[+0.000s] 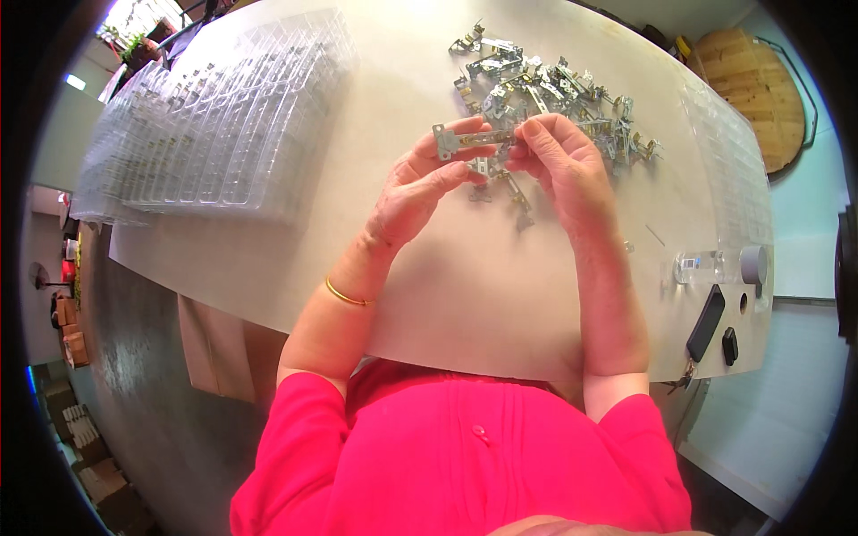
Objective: The person assembles metal bracket components by inserting small metal pins into the brackets by hand and places the assembled pieces into plastic organizer trays.
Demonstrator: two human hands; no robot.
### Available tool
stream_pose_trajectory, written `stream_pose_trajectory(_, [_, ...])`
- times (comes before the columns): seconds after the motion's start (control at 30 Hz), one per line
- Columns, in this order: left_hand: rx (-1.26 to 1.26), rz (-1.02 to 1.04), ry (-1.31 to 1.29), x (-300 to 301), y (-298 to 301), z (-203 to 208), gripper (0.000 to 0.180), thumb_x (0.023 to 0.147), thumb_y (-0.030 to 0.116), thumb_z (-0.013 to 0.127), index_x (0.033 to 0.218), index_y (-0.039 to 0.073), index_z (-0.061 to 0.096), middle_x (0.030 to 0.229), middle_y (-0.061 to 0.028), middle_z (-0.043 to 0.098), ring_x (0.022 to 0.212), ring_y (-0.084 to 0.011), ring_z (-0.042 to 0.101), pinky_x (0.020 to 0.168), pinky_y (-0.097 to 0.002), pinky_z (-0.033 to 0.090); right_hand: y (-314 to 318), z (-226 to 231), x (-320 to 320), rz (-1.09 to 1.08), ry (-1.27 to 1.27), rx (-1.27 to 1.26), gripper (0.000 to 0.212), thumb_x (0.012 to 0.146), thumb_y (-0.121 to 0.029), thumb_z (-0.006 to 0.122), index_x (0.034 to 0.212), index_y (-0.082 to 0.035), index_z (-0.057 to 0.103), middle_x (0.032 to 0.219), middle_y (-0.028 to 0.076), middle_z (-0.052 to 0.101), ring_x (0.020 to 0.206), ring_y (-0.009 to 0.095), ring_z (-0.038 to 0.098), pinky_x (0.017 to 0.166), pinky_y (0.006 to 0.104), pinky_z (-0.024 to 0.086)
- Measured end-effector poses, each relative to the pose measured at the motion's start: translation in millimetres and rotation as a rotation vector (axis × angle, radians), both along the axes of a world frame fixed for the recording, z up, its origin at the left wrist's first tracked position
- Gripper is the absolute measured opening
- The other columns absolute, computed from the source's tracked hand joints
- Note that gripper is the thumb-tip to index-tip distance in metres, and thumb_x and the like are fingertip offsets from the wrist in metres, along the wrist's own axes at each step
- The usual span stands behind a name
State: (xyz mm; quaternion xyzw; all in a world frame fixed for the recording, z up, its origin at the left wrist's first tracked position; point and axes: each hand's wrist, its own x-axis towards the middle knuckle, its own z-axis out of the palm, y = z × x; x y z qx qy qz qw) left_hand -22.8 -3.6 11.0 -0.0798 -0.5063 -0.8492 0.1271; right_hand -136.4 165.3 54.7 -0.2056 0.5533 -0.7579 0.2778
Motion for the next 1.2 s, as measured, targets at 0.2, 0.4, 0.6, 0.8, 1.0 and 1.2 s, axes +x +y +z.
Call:
stream_pose_trajectory(0.2, [0.049, 0.12, 0.021, -4, -1, -9, 0.038, 0.108, 0.025, 0.044, 0.138, 0.003, 0.053, 0.141, -0.0176, 0.054, 0.131, -0.0274, 0.053, 0.104, -0.0419, 0.047, -7, -3, 7, 0.041, -0.015, 0.074, 0.018, 0.102, -0.019, 0.059, 0.098, -0.001, 0.062, 0.093, 0.005, 0.065, 0.083, 0.013, 0.066, 0.076, 0.0294, 0.059])
stream_pose_trajectory(0.4, [0.072, 0.067, -0.022, -3, -8, -11, 0.033, 0.109, 0.029, 0.042, 0.117, 0.003, 0.061, 0.102, -0.0133, 0.071, 0.105, -0.0259, 0.068, 0.094, -0.0389, 0.05, -4, 8, 13, -0.093, 0.296, 0.279, 0.012, 0.102, -0.018, 0.06, 0.096, -0.007, 0.063, 0.072, -0.004, 0.061, 0.067, 0.004, 0.058, 0.058, 0.0204, 0.046])
stream_pose_trajectory(0.6, [0.042, -0.031, -0.148, 1, -3, -8, 0.033, 0.109, 0.03, 0.043, 0.108, 0.002, 0.061, 0.077, -0.0051, 0.06, 0.071, -0.0169, 0.064, 0.07, -0.0302, 0.053, -6, 16, 33, -0.034, 0.509, 0.262, 0.006, 0.097, -0.011, 0.067, 0.098, -0.006, 0.066, 0.063, -0.006, 0.052, 0.059, 0.001, 0.043, 0.052, 0.0205, 0.037])
stream_pose_trajectory(0.8, [0.029, -0.036, -0.18, 2, 0, -5, 0.033, 0.109, 0.03, 0.044, 0.105, 0.002, 0.061, 0.071, -0.0027, 0.054, 0.062, -0.0145, 0.057, 0.06, -0.0271, 0.049, -5, 10, 32, -0.039, 0.634, 0.358, 0.007, 0.096, -0.011, 0.067, 0.099, -0.004, 0.067, 0.061, -0.004, 0.051, 0.058, 0.001, 0.042, 0.052, 0.0221, 0.038])
stream_pose_trajectory(1.0, [-0.009, 0.0, -0.202, 2, 0, -4, 0.034, 0.109, 0.029, 0.043, 0.108, 0.001, 0.062, 0.066, -0.0013, 0.05, 0.054, -0.012, 0.047, 0.058, -0.0295, 0.046, -5, 10, 32, -0.07, 0.649, 0.358, 0.008, 0.096, -0.012, 0.067, 0.097, -0.004, 0.067, 0.06, -0.002, 0.052, 0.056, 0.004, 0.042, 0.051, 0.0237, 0.038])
stream_pose_trajectory(1.2, [-0.111, 0.058, -0.227, 3, -1, -3, 0.032, 0.108, 0.03, 0.045, 0.103, 0.003, 0.062, 0.066, 0.0008, 0.051, 0.055, -0.0087, 0.047, 0.052, -0.0234, 0.038, -4, 14, 32, -0.092, 0.733, 0.38, 0.009, 0.095, -0.013, 0.067, 0.095, -0.004, 0.067, 0.06, 0.001, 0.053, 0.054, 0.006, 0.044, 0.051, 0.0252, 0.039])
